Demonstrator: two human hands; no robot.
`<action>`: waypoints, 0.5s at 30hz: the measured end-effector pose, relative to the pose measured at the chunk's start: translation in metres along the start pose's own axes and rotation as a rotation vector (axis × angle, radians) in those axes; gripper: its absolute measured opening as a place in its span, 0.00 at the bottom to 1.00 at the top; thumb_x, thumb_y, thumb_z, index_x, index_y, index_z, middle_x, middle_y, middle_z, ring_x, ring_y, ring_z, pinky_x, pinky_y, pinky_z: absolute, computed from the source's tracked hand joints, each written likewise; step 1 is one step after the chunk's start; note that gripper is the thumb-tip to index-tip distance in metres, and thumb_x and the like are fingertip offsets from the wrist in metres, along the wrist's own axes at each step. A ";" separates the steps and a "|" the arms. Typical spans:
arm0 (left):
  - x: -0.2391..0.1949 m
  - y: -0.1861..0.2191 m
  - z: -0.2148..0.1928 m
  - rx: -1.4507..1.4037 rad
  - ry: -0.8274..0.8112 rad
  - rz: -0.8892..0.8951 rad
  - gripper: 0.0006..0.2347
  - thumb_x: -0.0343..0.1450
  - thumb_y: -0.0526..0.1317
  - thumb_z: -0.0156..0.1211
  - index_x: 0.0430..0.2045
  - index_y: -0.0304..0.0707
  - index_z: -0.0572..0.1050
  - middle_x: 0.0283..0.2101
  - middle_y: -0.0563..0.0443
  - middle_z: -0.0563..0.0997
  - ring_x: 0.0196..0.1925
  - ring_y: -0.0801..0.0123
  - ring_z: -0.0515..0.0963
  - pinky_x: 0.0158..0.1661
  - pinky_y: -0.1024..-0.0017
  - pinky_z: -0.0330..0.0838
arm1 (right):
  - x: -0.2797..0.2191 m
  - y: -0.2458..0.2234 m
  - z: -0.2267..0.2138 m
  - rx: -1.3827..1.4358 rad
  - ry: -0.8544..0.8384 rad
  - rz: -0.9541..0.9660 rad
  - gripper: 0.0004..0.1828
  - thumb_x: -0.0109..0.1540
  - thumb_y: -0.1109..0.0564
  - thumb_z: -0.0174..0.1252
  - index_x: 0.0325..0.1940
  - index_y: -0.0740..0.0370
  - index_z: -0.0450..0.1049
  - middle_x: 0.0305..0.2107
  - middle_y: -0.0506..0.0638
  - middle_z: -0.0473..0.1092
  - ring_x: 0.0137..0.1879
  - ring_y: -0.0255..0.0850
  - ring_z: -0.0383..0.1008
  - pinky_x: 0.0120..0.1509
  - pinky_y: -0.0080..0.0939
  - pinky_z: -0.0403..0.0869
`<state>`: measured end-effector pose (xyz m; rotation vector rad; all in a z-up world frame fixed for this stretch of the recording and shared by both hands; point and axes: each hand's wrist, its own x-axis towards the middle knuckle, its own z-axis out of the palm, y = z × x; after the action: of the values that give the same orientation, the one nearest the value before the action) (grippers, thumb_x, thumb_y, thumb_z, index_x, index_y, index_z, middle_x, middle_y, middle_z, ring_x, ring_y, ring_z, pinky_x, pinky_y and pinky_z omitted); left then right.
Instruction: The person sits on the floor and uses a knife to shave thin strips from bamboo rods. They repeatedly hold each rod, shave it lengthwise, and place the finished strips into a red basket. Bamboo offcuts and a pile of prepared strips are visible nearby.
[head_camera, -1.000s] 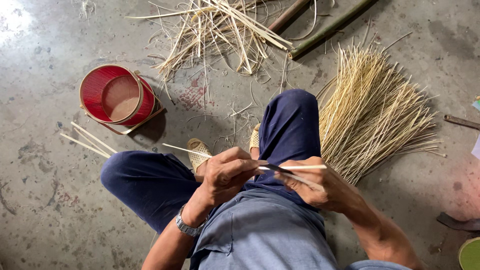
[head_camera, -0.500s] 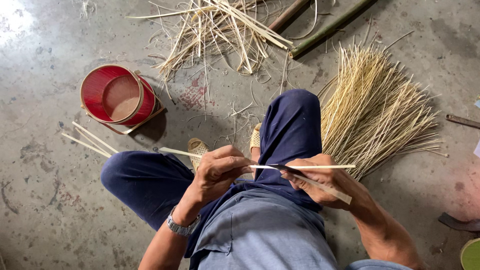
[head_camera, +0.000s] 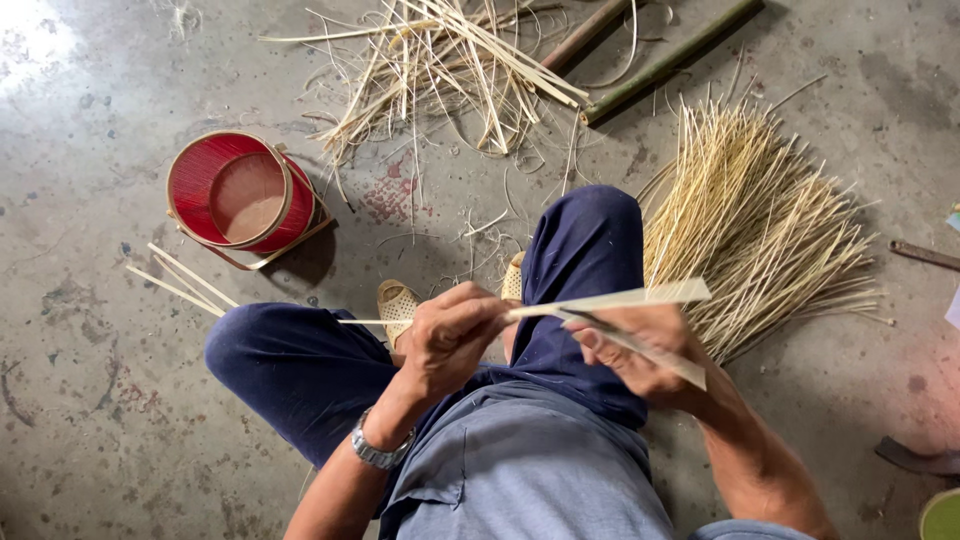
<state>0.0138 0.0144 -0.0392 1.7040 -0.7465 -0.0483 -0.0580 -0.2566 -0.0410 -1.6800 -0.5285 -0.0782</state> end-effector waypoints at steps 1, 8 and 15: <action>0.001 -0.002 0.004 0.000 0.052 -0.045 0.06 0.71 0.28 0.67 0.39 0.31 0.82 0.31 0.51 0.79 0.30 0.72 0.77 0.31 0.75 0.70 | 0.000 0.003 -0.001 0.113 0.069 -0.034 0.15 0.73 0.52 0.54 0.56 0.65 0.77 0.41 0.56 0.78 0.35 0.38 0.80 0.34 0.36 0.81; 0.017 -0.013 0.032 -0.085 0.286 0.025 0.08 0.70 0.26 0.68 0.42 0.31 0.81 0.35 0.52 0.78 0.33 0.76 0.76 0.33 0.78 0.70 | 0.023 0.012 0.025 0.352 0.524 0.096 0.14 0.66 0.54 0.63 0.51 0.66 0.78 0.30 0.50 0.76 0.20 0.25 0.63 0.21 0.26 0.63; 0.027 -0.013 0.038 -0.056 0.239 0.052 0.09 0.69 0.27 0.70 0.42 0.34 0.82 0.35 0.52 0.79 0.33 0.76 0.77 0.34 0.79 0.71 | 0.045 -0.002 0.030 0.370 0.606 0.056 0.09 0.67 0.62 0.64 0.52 0.66 0.78 0.34 0.51 0.76 0.24 0.26 0.63 0.26 0.28 0.62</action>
<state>0.0246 -0.0310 -0.0519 1.6025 -0.6046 0.1668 -0.0261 -0.2148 -0.0291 -1.2237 -0.0304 -0.4097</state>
